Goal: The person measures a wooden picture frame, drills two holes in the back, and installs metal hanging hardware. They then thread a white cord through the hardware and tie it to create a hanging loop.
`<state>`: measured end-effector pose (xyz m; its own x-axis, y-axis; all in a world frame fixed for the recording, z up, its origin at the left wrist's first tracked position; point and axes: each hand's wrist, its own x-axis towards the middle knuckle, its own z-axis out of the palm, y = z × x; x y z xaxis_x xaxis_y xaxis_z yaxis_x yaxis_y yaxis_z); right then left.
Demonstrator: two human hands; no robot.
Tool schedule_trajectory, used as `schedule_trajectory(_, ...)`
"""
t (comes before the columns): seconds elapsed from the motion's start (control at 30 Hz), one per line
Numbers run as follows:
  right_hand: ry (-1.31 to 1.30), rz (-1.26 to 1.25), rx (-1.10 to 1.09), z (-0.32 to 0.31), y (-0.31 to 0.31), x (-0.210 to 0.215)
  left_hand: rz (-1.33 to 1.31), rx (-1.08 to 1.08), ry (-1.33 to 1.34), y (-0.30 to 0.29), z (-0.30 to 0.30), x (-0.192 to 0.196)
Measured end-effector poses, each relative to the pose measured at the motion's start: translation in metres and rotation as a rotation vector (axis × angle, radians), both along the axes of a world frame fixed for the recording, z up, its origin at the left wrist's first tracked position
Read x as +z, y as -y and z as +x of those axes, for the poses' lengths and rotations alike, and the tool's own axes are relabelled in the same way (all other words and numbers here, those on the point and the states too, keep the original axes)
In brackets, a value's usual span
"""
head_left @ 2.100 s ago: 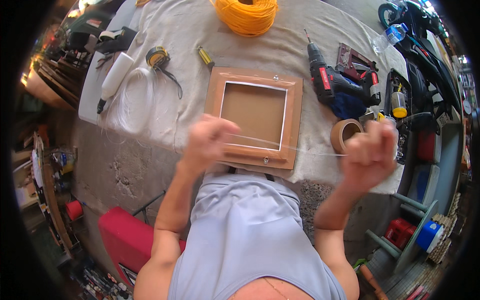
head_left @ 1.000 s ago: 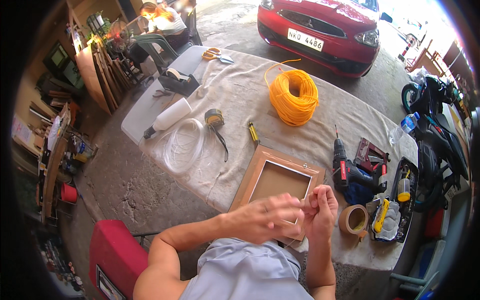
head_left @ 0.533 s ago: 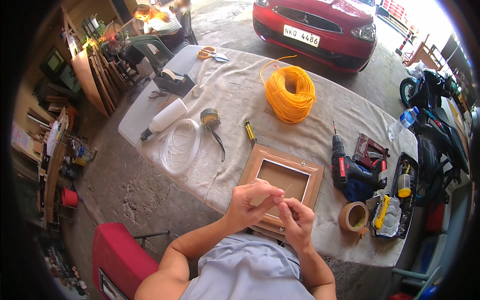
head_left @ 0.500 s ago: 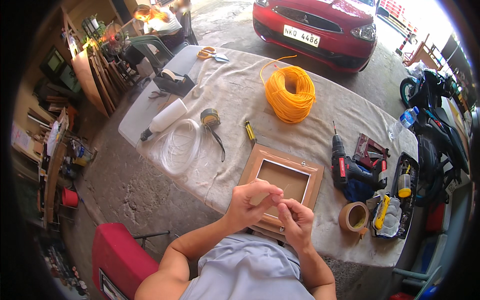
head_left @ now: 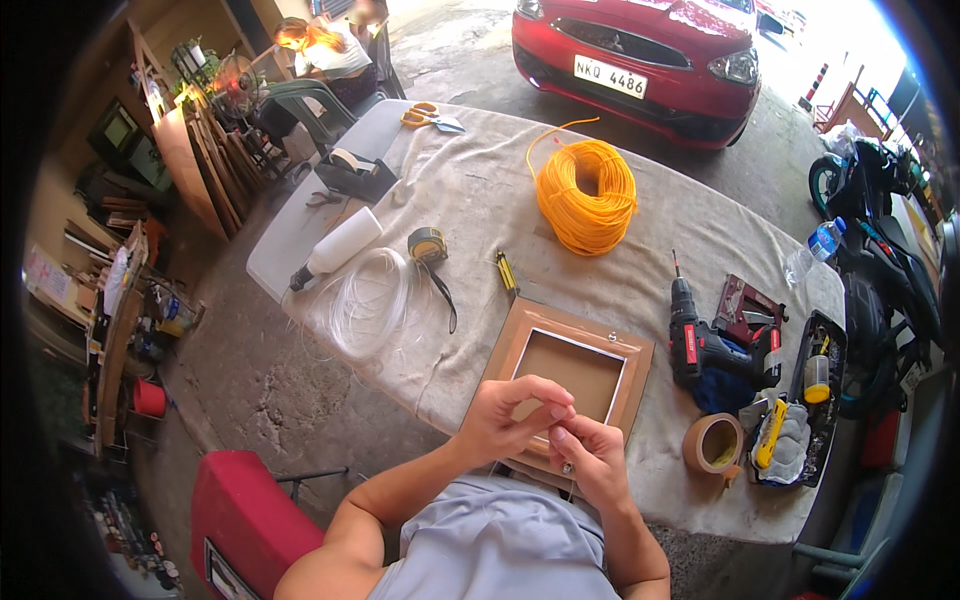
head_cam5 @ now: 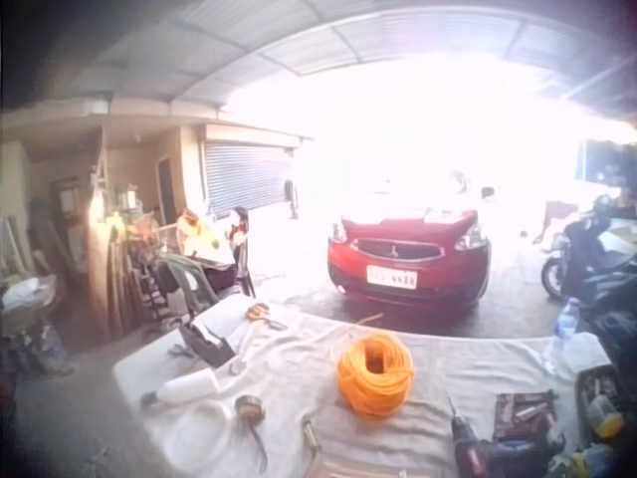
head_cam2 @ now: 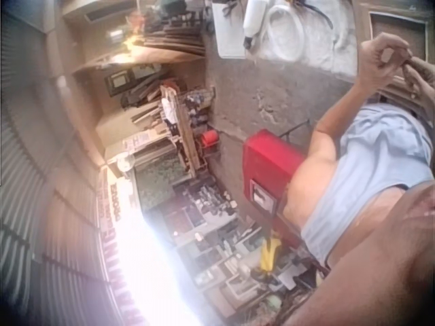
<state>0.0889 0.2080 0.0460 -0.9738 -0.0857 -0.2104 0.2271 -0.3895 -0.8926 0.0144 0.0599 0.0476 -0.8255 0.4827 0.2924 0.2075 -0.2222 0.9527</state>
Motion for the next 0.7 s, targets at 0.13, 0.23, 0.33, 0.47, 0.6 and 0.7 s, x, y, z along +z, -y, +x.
schedule_trajectory(0.13, 0.03, -0.269, 0.0, -0.003, -0.004, -0.004, -0.066, 0.044, -0.112, -0.003, 0.006, -0.01)
schedule_trajectory(0.23, 0.068, -0.352, -0.084, -0.001, -0.004, -0.007, -0.022, 0.065, -0.141, -0.01, 0.008, -0.008)
schedule_trajectory(0.33, 0.02, -0.302, -0.07, 0.001, -0.007, -0.013, -0.024, 0.04, -0.136, -0.009, 0.003, -0.01)
schedule_trajectory(0.47, 0.053, -0.177, -0.088, 0.004, -0.01, -0.012, -0.162, -0.031, -0.311, -0.001, -0.014, 0.004)
schedule_trajectory(0.6, 0.049, -0.13, -0.103, 0.002, -0.009, -0.006, -0.154, -0.035, -0.363, 0.0, -0.015, 0.001)
schedule_trajectory(0.7, 0.03, -0.096, -0.103, 0.001, -0.009, -0.004, -0.112, -0.037, -0.331, -0.002, -0.012, -0.005)
